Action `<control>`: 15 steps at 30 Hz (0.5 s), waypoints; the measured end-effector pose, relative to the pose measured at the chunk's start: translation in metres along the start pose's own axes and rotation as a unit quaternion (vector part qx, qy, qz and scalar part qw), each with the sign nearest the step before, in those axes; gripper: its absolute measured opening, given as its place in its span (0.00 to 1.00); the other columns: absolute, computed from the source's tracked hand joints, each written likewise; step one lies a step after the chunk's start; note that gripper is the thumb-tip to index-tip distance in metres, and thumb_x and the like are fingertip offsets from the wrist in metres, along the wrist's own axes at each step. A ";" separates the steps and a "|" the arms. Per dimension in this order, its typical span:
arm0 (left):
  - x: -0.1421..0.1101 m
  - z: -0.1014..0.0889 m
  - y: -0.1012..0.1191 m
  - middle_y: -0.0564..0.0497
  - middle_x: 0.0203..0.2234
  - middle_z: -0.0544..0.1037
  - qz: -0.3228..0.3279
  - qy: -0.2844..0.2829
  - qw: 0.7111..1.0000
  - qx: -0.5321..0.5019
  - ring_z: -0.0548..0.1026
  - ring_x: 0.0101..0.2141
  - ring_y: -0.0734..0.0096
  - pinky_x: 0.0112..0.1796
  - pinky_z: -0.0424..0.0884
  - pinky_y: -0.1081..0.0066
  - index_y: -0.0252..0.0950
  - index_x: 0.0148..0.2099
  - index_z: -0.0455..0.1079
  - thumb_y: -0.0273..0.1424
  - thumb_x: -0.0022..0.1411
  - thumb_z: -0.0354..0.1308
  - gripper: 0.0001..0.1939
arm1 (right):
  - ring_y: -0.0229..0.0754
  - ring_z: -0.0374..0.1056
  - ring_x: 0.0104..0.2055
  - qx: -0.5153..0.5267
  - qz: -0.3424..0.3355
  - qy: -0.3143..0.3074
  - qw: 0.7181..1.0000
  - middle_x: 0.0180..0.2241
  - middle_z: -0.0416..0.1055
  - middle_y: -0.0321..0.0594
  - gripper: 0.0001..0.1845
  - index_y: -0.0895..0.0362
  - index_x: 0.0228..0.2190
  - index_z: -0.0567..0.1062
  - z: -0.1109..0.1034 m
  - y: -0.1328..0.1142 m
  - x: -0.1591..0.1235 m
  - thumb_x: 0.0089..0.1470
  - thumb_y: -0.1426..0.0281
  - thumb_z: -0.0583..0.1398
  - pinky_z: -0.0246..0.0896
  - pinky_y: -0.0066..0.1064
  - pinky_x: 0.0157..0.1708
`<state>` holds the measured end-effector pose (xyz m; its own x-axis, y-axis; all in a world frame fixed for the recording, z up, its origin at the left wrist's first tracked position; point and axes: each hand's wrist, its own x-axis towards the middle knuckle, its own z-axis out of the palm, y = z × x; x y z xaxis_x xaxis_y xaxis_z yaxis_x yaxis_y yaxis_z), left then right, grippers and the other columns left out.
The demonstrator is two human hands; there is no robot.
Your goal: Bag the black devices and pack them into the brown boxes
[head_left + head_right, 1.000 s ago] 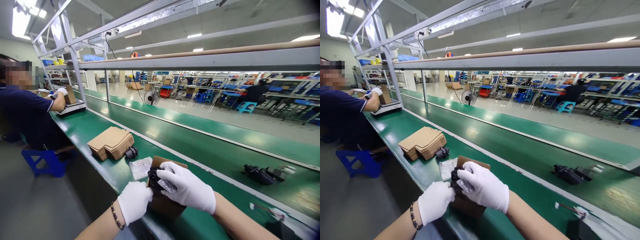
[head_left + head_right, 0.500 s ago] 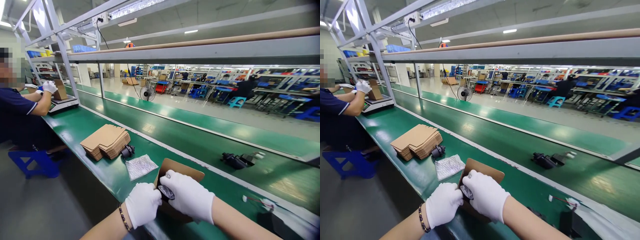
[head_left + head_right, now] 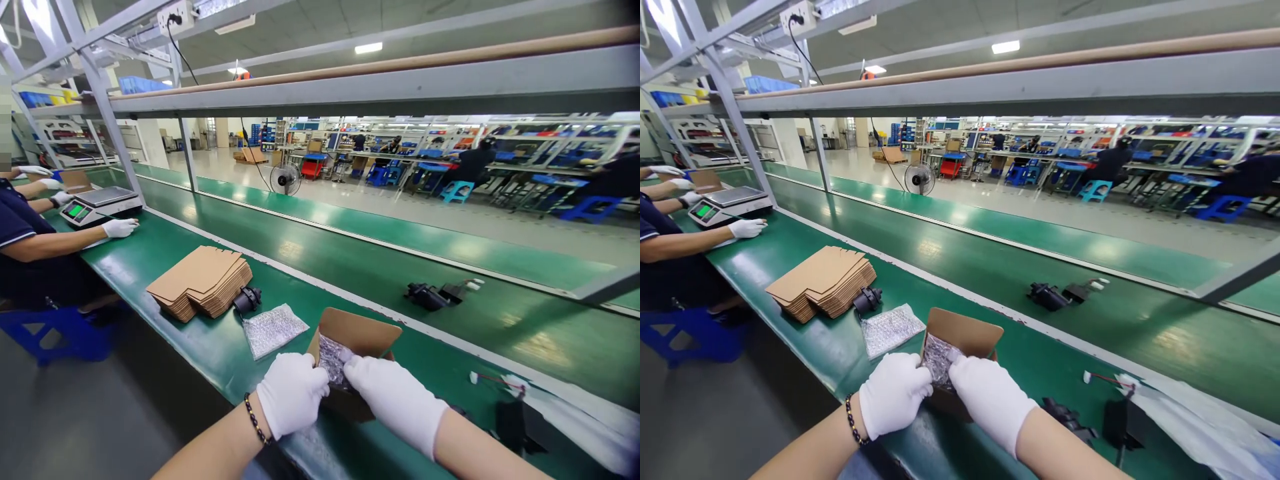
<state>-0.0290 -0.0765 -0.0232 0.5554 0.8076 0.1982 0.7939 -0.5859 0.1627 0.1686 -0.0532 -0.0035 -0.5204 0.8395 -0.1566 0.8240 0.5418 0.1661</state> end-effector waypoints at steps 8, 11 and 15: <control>0.045 0.004 -0.001 0.47 0.32 0.73 -0.038 0.006 0.999 -0.013 0.72 0.31 0.63 0.32 0.66 0.66 0.37 0.41 0.68 0.26 0.64 0.47 0.09 | 0.60 0.68 0.51 -0.078 0.011 0.243 0.967 0.54 0.69 0.53 0.35 0.55 0.56 0.65 0.042 0.003 0.006 0.45 0.83 0.53 0.67 0.55 0.48; 0.059 0.005 0.001 0.47 0.37 0.73 -0.063 0.068 0.994 -0.056 0.72 0.35 0.61 0.35 0.67 0.64 0.38 0.49 0.65 0.28 0.65 0.48 0.12 | 0.54 0.69 0.50 -0.062 0.026 0.233 0.970 0.53 0.69 0.51 0.32 0.55 0.57 0.64 0.048 0.037 0.041 0.52 0.84 0.50 0.67 0.50 0.49; 0.068 0.041 0.007 0.48 0.35 0.74 0.024 0.031 0.998 -0.052 0.73 0.34 0.60 0.32 0.67 0.64 0.38 0.44 0.67 0.35 0.64 0.52 0.08 | 0.53 0.64 0.54 -0.032 0.057 0.204 0.977 0.58 0.63 0.51 0.38 0.52 0.61 0.58 0.040 0.101 0.117 0.51 0.87 0.47 0.62 0.49 0.53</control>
<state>0.0241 -0.0230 -0.0480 0.5737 0.7746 0.2662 0.7349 -0.6303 0.2502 0.1999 0.0981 -0.0443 -0.4830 0.8344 0.2655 0.8728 0.4345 0.2224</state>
